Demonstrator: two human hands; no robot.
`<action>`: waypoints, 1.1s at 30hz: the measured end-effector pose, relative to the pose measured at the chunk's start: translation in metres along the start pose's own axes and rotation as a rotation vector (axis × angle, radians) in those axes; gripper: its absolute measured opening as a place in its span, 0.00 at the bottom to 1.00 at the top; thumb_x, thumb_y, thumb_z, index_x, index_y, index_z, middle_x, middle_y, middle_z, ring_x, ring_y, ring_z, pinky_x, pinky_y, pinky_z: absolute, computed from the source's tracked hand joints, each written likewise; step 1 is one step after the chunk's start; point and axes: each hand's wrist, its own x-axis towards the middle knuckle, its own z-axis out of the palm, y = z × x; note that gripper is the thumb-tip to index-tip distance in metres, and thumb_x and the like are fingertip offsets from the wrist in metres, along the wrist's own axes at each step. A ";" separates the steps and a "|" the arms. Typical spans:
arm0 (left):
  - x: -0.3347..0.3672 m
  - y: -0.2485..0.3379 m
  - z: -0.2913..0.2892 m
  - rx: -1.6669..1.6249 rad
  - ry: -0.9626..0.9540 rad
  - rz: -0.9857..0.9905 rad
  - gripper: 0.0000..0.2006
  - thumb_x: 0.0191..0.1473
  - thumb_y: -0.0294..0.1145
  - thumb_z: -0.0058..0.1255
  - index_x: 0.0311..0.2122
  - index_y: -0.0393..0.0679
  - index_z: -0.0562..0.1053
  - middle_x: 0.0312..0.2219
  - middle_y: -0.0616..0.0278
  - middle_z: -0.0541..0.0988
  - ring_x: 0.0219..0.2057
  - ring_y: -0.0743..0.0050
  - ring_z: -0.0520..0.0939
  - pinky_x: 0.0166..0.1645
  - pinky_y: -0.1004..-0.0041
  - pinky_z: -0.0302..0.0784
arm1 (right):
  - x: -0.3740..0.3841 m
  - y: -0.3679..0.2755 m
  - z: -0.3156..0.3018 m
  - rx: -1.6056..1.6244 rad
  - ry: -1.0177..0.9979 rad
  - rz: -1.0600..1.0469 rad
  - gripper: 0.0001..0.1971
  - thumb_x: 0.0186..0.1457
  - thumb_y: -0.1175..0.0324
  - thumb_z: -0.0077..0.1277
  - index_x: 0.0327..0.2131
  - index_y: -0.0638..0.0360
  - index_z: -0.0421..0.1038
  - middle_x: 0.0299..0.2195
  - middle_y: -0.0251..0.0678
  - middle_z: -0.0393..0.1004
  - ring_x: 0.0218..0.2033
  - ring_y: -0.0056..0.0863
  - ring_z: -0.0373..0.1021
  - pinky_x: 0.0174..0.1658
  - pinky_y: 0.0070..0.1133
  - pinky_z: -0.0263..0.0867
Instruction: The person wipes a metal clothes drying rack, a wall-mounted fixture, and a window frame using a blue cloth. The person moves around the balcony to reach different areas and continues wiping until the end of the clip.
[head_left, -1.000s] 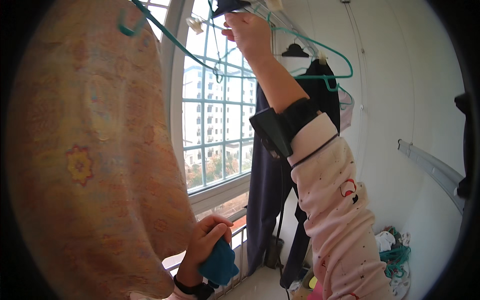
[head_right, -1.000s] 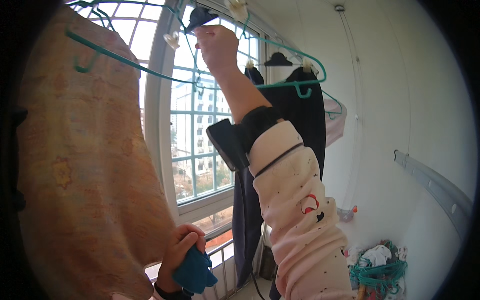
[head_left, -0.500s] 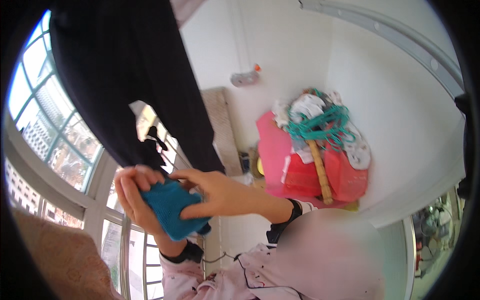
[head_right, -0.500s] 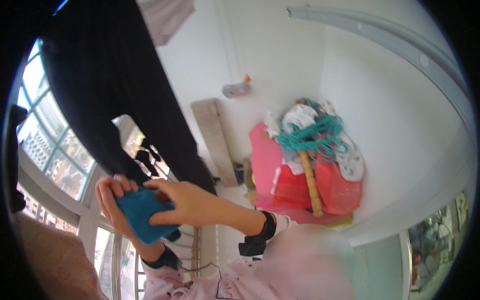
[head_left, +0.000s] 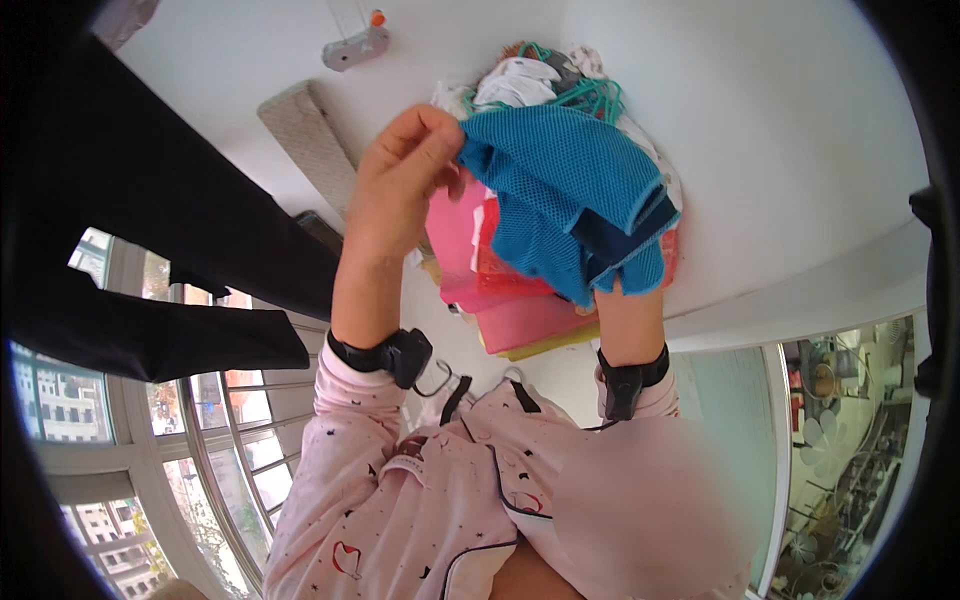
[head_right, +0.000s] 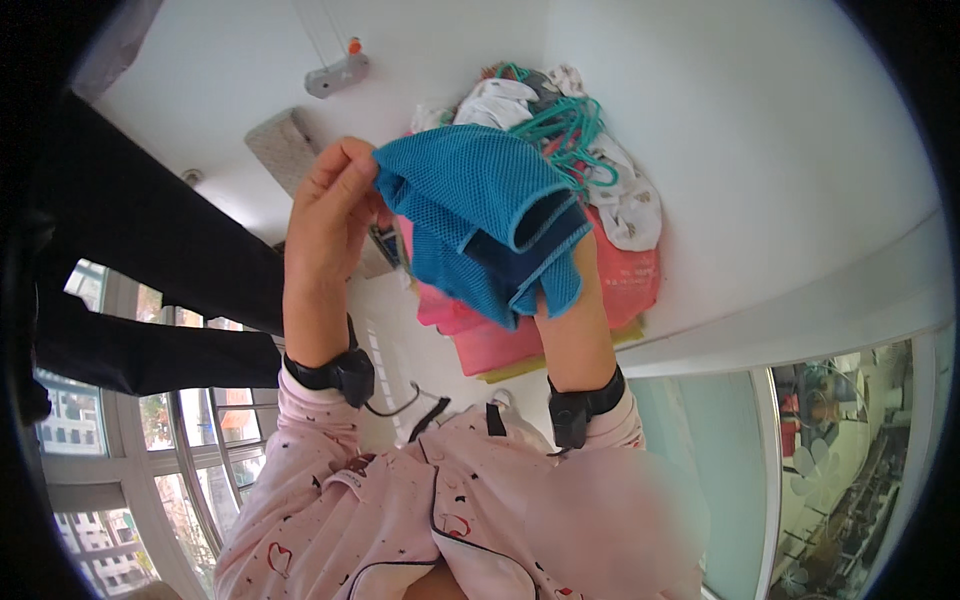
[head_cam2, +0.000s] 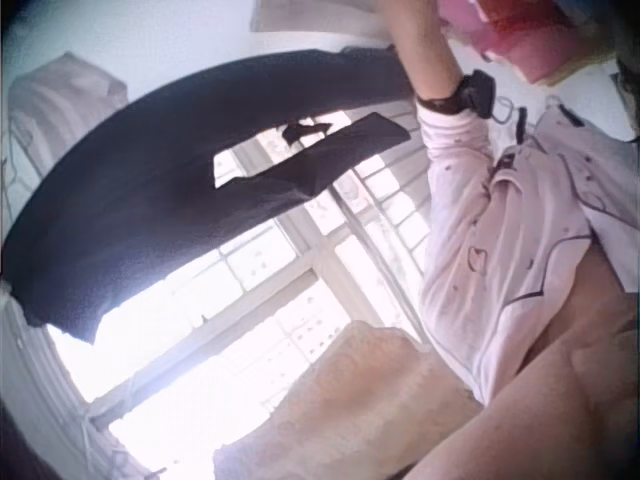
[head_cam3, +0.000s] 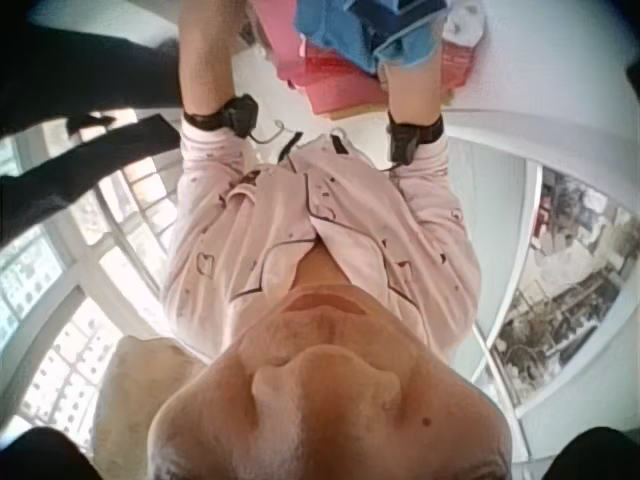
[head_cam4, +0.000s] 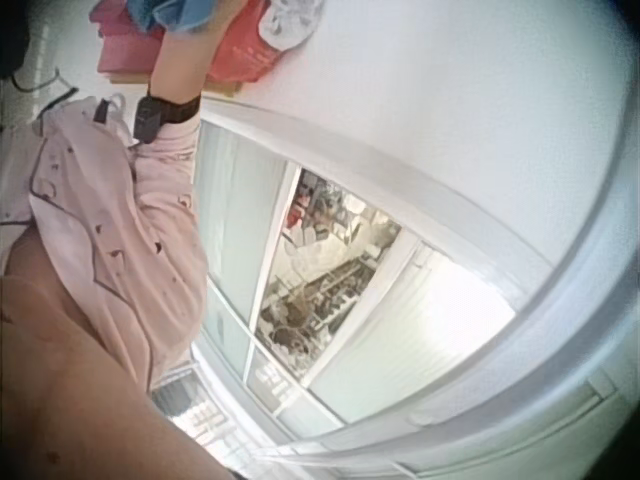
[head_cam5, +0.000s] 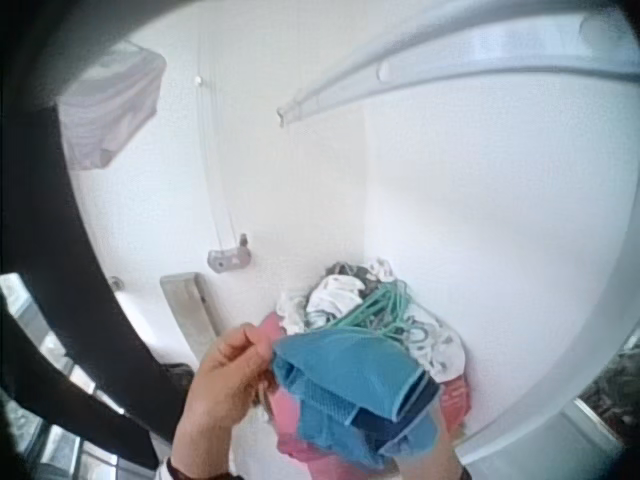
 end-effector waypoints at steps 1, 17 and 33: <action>0.010 -0.009 0.005 -0.074 0.012 0.039 0.06 0.60 0.32 0.48 0.36 0.42 0.71 0.27 0.69 0.74 0.25 0.82 0.75 0.29 0.80 0.73 | 0.000 -0.004 -0.011 -0.039 0.076 -0.011 0.27 0.61 0.54 0.46 0.55 0.65 0.63 0.48 0.40 0.72 0.48 0.29 0.71 0.53 0.26 0.66; 0.130 -0.036 -0.020 0.427 -0.609 0.197 0.03 0.60 0.27 0.45 0.35 0.40 0.66 0.29 0.65 0.67 0.32 0.77 0.71 0.37 0.74 0.70 | 0.054 0.062 -0.041 -0.347 0.298 -0.173 0.47 0.53 0.27 0.29 0.64 0.56 0.48 0.62 0.38 0.58 0.61 0.36 0.57 0.63 0.34 0.54; 0.171 0.004 -0.070 0.231 -0.824 0.132 0.08 0.57 0.31 0.48 0.34 0.37 0.71 0.29 0.57 0.77 0.33 0.69 0.79 0.37 0.71 0.73 | 0.063 0.074 -0.013 -0.085 0.493 -0.424 0.34 0.49 0.57 0.47 0.60 0.60 0.57 0.54 0.48 0.66 0.50 0.44 0.69 0.47 0.36 0.72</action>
